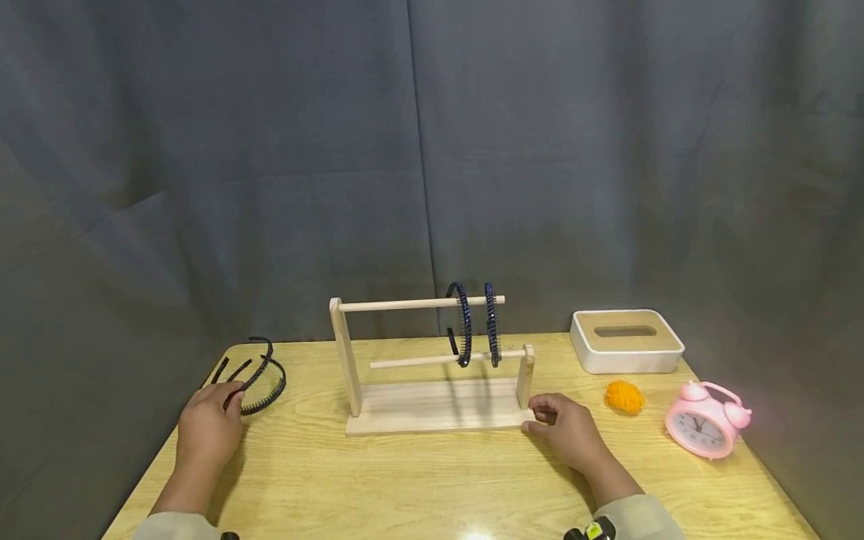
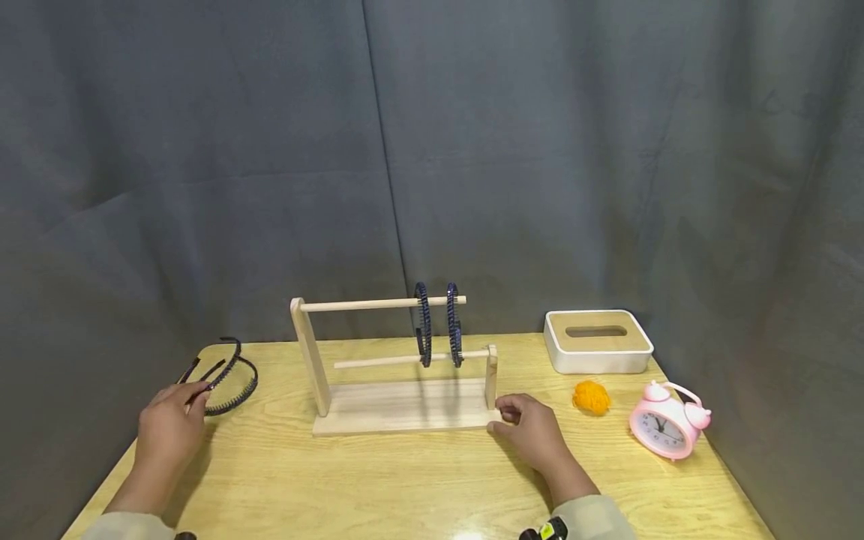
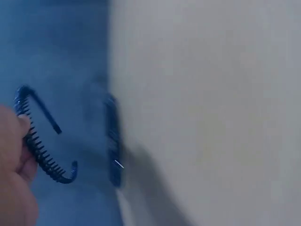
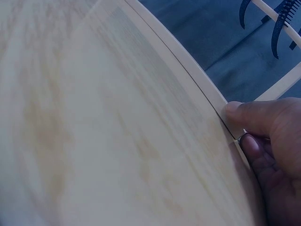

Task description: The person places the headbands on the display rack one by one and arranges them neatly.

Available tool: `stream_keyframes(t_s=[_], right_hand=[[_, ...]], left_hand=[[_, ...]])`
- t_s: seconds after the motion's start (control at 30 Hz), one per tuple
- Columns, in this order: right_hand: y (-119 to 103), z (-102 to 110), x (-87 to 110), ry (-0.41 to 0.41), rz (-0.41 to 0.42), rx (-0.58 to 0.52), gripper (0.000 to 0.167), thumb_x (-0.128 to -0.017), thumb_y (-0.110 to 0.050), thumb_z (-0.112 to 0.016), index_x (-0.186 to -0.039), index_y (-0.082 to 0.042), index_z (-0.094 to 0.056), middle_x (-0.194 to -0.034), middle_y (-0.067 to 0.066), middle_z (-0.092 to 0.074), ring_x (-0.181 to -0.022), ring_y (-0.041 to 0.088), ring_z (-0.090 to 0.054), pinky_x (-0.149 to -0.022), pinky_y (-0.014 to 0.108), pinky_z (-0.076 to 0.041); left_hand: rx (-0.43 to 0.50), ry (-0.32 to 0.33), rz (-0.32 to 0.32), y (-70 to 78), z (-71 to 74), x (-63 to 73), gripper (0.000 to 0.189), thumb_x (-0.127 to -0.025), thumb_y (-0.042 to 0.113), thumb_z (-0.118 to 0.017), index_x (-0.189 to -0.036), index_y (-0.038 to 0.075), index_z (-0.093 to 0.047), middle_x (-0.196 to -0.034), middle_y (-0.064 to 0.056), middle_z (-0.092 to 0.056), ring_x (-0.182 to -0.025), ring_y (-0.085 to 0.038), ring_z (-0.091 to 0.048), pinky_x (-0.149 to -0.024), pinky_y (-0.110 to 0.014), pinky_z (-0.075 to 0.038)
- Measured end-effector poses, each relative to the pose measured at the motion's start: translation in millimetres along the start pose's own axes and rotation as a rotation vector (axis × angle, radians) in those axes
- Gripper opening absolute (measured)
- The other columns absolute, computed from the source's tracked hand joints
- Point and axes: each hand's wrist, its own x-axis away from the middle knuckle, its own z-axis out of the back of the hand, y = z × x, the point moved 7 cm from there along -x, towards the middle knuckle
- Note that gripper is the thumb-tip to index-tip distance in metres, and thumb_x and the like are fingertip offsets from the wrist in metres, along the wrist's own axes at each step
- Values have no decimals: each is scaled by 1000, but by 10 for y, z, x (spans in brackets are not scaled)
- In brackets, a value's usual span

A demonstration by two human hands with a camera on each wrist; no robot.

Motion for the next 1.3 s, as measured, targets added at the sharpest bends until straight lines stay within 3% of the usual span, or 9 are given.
stream_keyframes(t_s=[0.07, 0.13, 0.23, 0.37, 0.53, 0.7, 0.8, 0.97, 1.3], right_hand=[[6, -4, 2, -3, -2, -3, 37, -92, -17, -90, -125, -7, -76, -122, 6, -76, -111, 22, -73, -96, 39, -64], [8, -7, 4, -5, -3, -7, 38, -92, -17, -90, -125, -6, -76, -122, 6, -76, -111, 22, -74, -96, 39, -64], [7, -5, -2, -4, 0, -4, 38, -92, -17, -90, -126, -6, -76, -122, 6, -76, -113, 23, -74, -96, 38, -64], [9, 3, -15, 2, 4, 8, 38, -92, -17, -90, -126, -7, -76, -123, 6, -77, -113, 23, -74, -96, 38, -64], [3, -7, -17, -1, -4, 1, 36, -92, -17, -90, -125, -8, -77, -122, 6, -77, -112, 23, -74, -97, 38, -64], [7, -8, -16, 0, -1, 5, 37, -93, -17, -90, -126, -8, -76, -123, 7, -77, -112, 23, -74, -96, 37, -64], [16, -10, -12, -1, -5, 3, 38, -93, -16, -89, -127, -7, -76, -123, 6, -77, -113, 23, -74, -96, 37, -64], [21, -12, 1, -7, -3, -18, 39, -93, -15, -89, -128, -6, -76, -124, 8, -76, -114, 24, -74, -97, 36, -64], [21, -9, -6, 8, 4, -17, 37, -92, -14, -89, -126, -8, -76, -123, 6, -76, -114, 23, -74, -98, 37, -64]], left_hand=[[103, 97, 98, 90, 152, -15, 23, -106, 8, -71, -125, -3, -75, -116, -25, -74, -111, -43, -68, -99, -59, -52], [206, 203, 183, 226, 343, -38, 22, -107, 11, -72, -125, -1, -77, -110, -16, -75, -104, -20, -70, -96, -40, -53], [364, 308, 270, 487, 651, -70, 23, -107, 14, -73, -123, 0, -79, -99, 14, -72, -92, 10, -63, -85, -10, -47], [611, 380, 290, 838, 1010, -88, 21, -105, 13, -76, -119, -2, -80, -88, 32, -66, -79, 11, -60, -70, -4, -47], [1094, 415, 144, 1302, 1306, -74, 13, -99, -6, -75, -111, -10, -78, -89, 2, -79, -79, -8, -67, -71, -15, -55], [1584, 259, -133, 1833, 1362, -80, 21, -98, -27, -57, -114, -21, -71, -102, -15, -81, -96, -19, -77, -92, -24, -63], [1612, 165, -112, 2061, 1280, -100, 24, -100, -24, -58, -114, -15, -75, -103, -13, -81, -97, -18, -78, -93, -25, -64], [1517, 43, 87, 2319, 991, -150, 20, -103, -13, -65, -111, -2, -80, -98, -5, -79, -93, -12, -74, -91, -21, -63], [1408, -114, 318, 2586, 479, -341, 15, -107, -1, -67, -110, 7, -79, -93, 2, -72, -87, -8, -67, -84, -20, -62]])
